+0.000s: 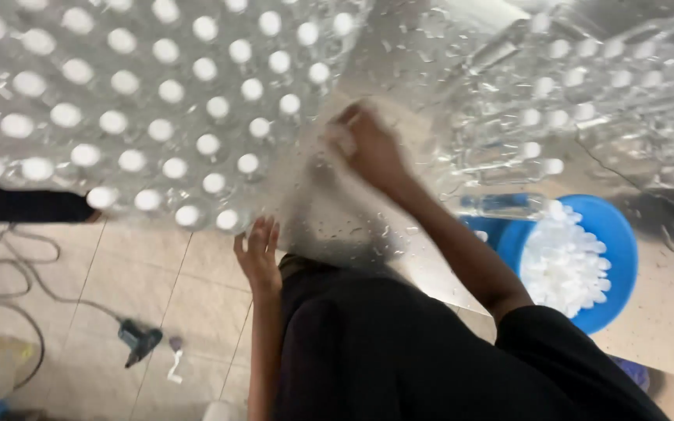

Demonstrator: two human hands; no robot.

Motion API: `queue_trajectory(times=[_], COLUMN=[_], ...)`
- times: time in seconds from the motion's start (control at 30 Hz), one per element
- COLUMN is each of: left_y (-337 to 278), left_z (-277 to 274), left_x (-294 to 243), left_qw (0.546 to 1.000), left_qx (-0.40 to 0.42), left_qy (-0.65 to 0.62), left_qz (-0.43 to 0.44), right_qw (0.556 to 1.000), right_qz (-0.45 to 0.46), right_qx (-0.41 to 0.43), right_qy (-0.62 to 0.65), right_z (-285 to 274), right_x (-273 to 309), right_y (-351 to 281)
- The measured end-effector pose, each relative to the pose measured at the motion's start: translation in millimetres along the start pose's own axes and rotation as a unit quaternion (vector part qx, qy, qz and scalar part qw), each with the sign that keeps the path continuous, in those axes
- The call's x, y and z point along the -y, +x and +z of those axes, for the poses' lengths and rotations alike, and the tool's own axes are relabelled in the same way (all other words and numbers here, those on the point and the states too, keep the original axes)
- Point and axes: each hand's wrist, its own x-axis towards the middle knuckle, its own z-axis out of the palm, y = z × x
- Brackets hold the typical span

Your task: Manually placing plastic caps onto filled water bottles at a production station.

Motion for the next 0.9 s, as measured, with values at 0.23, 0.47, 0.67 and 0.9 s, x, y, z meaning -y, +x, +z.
queue_trajectory(times=[0.23, 0.47, 0.67, 0.9], left_y=[-28.2, -10.2, -22.3, -47.7], left_z=[40.7, 58.1, 102.4, 178.9], left_x=[-9.9, 39.1, 52.0, 14.1], left_qw=[0.968, 0.921, 0.823, 0.607], left_qx=[0.096, 0.202, 0.345, 0.44], left_qy=[0.152, 0.245, 0.447, 0.611], left_qz=[-0.176, -0.227, -0.062, 0.253], right_qw=[0.889, 0.895, 0.935, 0.966], right_qz=[0.209, 0.314, 0.203, 0.211], right_qx=[-0.108, 0.026, -0.043, 0.073], right_qy=[-0.392, -0.317, -0.288, 0.127], right_z=[-152.0, -93.5, -59.1, -147.8], right_x=[-249.9, -318.3, -241.3, -49.6], right_y=[-41.0, -77.9, -79.0, -89.3])
